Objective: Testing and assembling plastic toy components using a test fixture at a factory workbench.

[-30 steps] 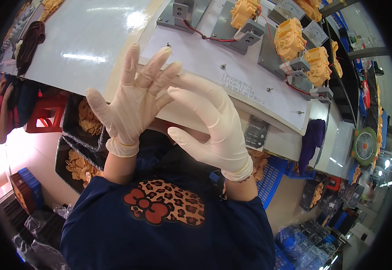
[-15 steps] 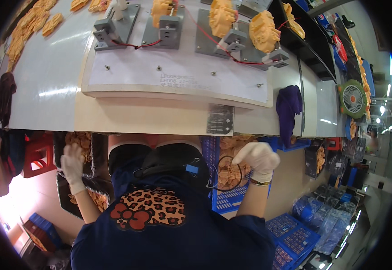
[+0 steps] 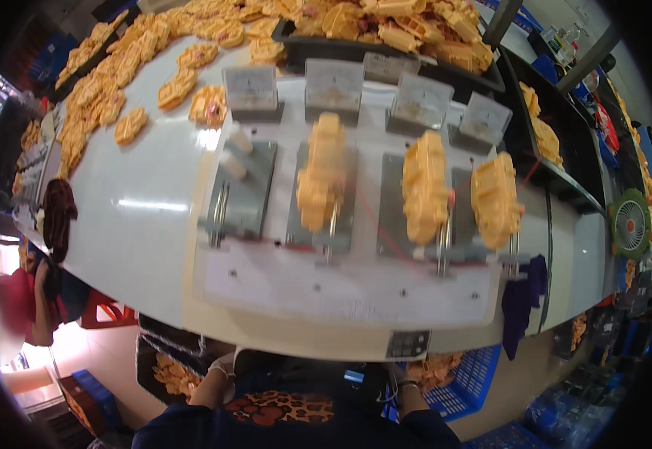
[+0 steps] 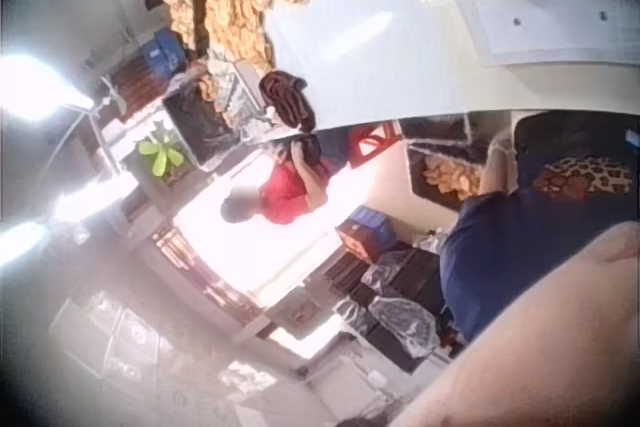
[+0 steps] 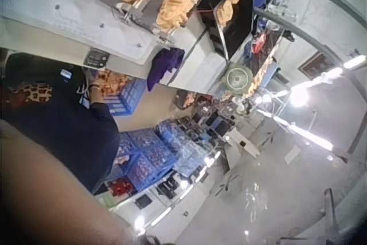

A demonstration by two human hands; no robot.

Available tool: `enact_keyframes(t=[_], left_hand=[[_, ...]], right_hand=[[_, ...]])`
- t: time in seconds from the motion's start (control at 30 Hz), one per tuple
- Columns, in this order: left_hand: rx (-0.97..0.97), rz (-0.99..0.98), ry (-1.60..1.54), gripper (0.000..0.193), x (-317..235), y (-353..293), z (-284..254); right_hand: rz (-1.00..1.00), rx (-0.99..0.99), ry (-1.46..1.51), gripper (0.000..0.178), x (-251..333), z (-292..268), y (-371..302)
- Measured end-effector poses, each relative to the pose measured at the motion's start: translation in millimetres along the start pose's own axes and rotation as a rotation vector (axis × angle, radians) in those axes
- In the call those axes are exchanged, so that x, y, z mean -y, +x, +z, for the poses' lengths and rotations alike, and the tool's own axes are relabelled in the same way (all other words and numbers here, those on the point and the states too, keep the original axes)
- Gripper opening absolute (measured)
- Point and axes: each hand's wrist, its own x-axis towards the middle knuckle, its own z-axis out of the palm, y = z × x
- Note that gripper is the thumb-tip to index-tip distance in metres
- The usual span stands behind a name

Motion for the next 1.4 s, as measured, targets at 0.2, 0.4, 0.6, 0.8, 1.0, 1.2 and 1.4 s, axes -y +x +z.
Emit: enact_keyframes(t=[0.2, 0.4, 0.6, 0.8, 1.0, 1.2, 1.4], left_hand=[[0.011, 0.177, 0.181, 0.028, -113.7, -0.9, 60.3], [0.039, 0.211, 0.340, 0.031, -115.8, -33.9, 43.3], [0.078, 0.391, 0.479, 0.034, -177.5, 10.5, -24.8], [0.043, 0.514, 0.581, 0.037, -173.4, -14.1, -61.9], [-0.129, 0.718, 0.214, 0.041, -170.8, -150.0, -17.9], [-0.449, 0.667, 0.231, 0.050, -109.6, -194.8, -27.9], [-0.493, 0.610, 0.262, 0.050, -116.5, -196.7, -24.3]], right_hand=[[-0.115, 0.035, 0.037, 0.046, -32.8, -60.2, -4.5], [-0.088, 0.058, 0.070, 0.048, 5.4, -8.0, -0.8], [-0.202, 0.097, 0.070, 0.049, 64.0, 28.7, 93.1], [-0.192, 0.154, 0.473, 0.061, 1.8, 33.2, 38.1], [-0.223, -0.194, 0.477, 0.033, -8.8, 11.0, -45.8], [-0.551, -0.112, -0.027, 0.030, 105.6, 33.6, -130.1], [-0.735, -0.055, -0.295, 0.039, 149.2, 69.7, -121.4]])
